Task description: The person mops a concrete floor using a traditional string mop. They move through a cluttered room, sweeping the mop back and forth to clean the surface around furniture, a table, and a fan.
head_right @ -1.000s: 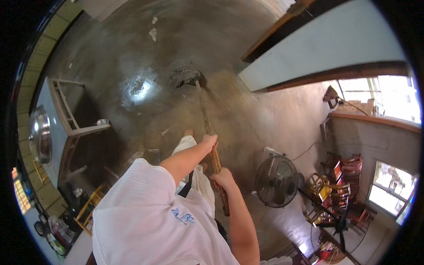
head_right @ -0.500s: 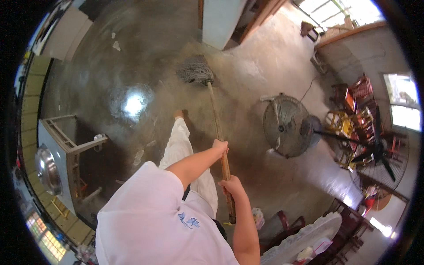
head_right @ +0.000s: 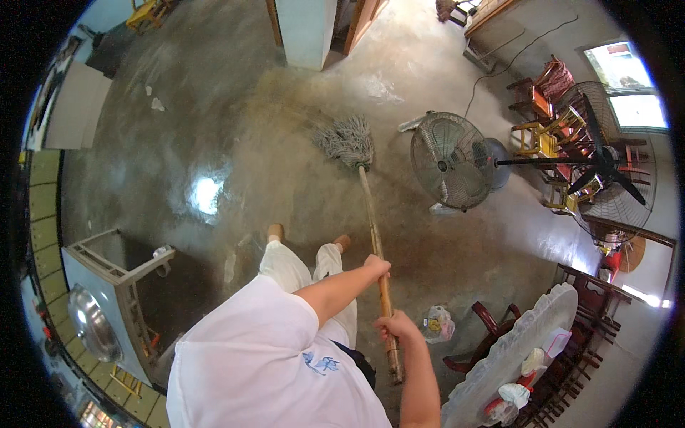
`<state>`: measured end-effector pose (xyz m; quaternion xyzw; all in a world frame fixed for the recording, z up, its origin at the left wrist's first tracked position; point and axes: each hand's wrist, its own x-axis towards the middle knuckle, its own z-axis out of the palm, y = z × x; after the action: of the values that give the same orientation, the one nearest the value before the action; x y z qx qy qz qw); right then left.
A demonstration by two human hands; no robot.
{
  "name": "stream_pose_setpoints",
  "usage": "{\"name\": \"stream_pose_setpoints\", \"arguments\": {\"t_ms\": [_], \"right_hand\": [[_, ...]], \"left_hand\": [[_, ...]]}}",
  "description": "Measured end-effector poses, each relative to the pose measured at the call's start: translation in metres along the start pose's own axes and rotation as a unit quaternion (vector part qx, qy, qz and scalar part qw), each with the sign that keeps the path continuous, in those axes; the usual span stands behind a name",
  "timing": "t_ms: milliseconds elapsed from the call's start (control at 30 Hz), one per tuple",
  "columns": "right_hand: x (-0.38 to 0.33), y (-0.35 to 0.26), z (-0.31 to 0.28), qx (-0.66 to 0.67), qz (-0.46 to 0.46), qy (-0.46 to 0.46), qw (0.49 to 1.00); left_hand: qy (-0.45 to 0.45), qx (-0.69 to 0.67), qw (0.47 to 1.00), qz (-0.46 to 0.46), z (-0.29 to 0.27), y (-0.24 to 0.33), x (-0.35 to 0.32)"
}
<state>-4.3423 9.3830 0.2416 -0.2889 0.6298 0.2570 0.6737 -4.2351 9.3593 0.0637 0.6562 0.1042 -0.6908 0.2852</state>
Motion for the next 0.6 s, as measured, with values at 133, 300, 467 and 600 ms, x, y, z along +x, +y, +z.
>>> {"name": "stream_pose_setpoints", "arguments": {"t_ms": [133,300,467,600], "right_hand": [[-0.027,-0.051,0.056,-0.036,0.007,0.0,0.999],[-0.024,-0.101,0.135,-0.152,-0.027,-0.028,0.988],[-0.006,-0.138,0.228,-0.272,-0.063,-0.036,0.959],[-0.005,-0.163,0.291,-0.332,-0.049,-0.103,0.936]], "left_hand": [[-0.015,-0.021,0.999,0.019,-0.051,0.017,-0.01],[-0.011,-0.113,0.99,0.082,-0.15,0.024,0.026],[0.03,-0.097,0.993,0.067,-0.276,0.043,-0.006],[0.064,-0.132,0.986,0.078,-0.371,0.031,-0.025]]}}
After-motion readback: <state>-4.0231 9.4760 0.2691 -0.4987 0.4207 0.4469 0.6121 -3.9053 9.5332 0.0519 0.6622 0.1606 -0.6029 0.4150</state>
